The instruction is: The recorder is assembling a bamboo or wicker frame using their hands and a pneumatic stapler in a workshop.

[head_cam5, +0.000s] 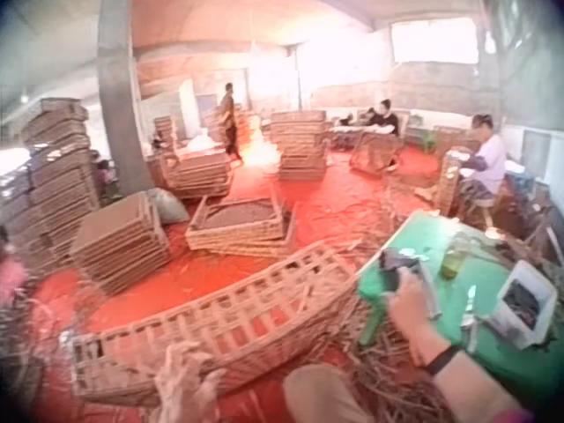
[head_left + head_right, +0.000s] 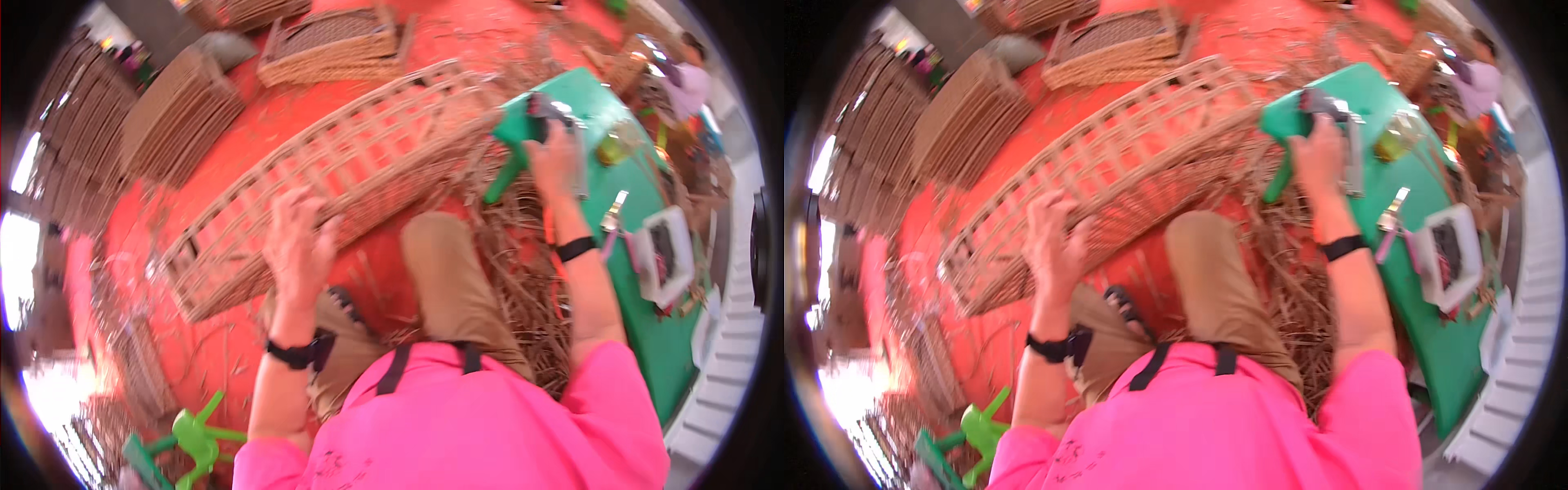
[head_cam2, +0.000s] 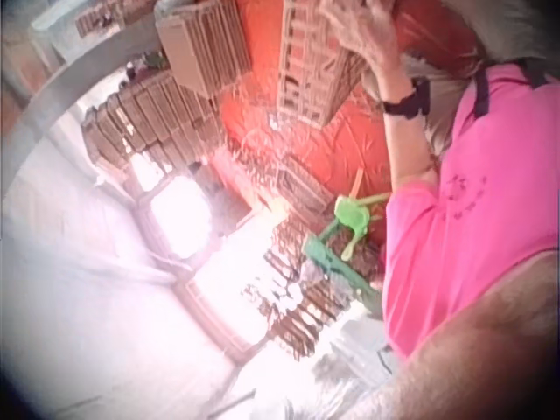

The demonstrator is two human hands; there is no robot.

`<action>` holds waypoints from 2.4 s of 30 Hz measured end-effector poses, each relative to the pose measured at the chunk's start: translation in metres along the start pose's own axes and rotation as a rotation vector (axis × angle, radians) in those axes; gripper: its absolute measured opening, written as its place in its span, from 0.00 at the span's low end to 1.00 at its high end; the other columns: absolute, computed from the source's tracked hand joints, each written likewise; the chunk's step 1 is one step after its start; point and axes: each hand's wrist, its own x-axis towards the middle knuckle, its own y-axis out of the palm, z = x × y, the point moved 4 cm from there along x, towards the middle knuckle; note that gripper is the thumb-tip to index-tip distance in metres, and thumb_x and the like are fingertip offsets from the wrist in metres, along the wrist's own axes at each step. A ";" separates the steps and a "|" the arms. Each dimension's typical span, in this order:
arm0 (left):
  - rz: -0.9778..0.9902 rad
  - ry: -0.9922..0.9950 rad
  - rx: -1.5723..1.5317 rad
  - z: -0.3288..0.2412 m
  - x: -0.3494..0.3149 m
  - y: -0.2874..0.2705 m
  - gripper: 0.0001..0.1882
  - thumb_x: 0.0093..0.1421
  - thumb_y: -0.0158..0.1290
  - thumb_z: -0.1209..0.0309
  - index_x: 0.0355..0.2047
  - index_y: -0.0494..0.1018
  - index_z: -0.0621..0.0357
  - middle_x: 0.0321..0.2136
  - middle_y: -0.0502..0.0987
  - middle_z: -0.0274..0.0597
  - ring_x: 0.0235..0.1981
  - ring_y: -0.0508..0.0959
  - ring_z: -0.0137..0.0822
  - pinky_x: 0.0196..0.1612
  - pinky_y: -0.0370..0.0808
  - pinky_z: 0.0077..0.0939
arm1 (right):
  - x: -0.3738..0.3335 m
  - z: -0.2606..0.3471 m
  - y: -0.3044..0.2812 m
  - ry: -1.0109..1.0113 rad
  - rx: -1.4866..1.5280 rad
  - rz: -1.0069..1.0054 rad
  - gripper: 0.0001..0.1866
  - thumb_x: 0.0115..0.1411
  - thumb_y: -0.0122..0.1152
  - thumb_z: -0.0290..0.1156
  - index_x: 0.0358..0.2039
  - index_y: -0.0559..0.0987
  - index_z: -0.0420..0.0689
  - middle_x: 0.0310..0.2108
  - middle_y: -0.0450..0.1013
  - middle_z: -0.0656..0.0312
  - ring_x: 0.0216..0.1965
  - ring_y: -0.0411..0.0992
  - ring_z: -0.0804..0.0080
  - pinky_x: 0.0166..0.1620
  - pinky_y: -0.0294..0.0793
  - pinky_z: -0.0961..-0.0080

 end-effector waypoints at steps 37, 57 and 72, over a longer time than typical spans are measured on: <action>-0.069 0.183 0.164 -0.006 -0.009 -0.009 0.11 0.56 0.59 0.72 0.40 0.79 0.55 0.38 0.75 0.39 0.40 0.78 0.41 0.46 0.73 0.35 | -0.068 0.090 -0.173 0.331 1.291 0.360 0.22 0.50 0.65 0.29 0.45 0.71 0.37 0.35 0.72 0.58 0.31 0.73 0.72 0.36 0.75 0.74; 0.240 0.655 0.738 -0.013 0.006 0.014 0.11 0.50 0.54 0.69 0.33 0.75 0.61 0.30 0.77 0.42 0.35 0.77 0.38 0.40 0.73 0.31 | -0.167 0.147 -0.137 0.229 1.196 0.720 0.13 0.53 0.69 0.19 0.38 0.77 0.40 0.30 0.73 0.69 0.29 0.71 0.84 0.33 0.72 0.82; 0.145 0.646 0.490 -0.007 0.007 0.005 0.10 0.50 0.53 0.73 0.34 0.72 0.61 0.30 0.73 0.42 0.35 0.75 0.38 0.38 0.75 0.30 | -0.177 0.153 -0.114 0.180 1.189 0.714 0.13 0.52 0.71 0.20 0.36 0.77 0.40 0.30 0.75 0.69 0.30 0.71 0.84 0.37 0.73 0.80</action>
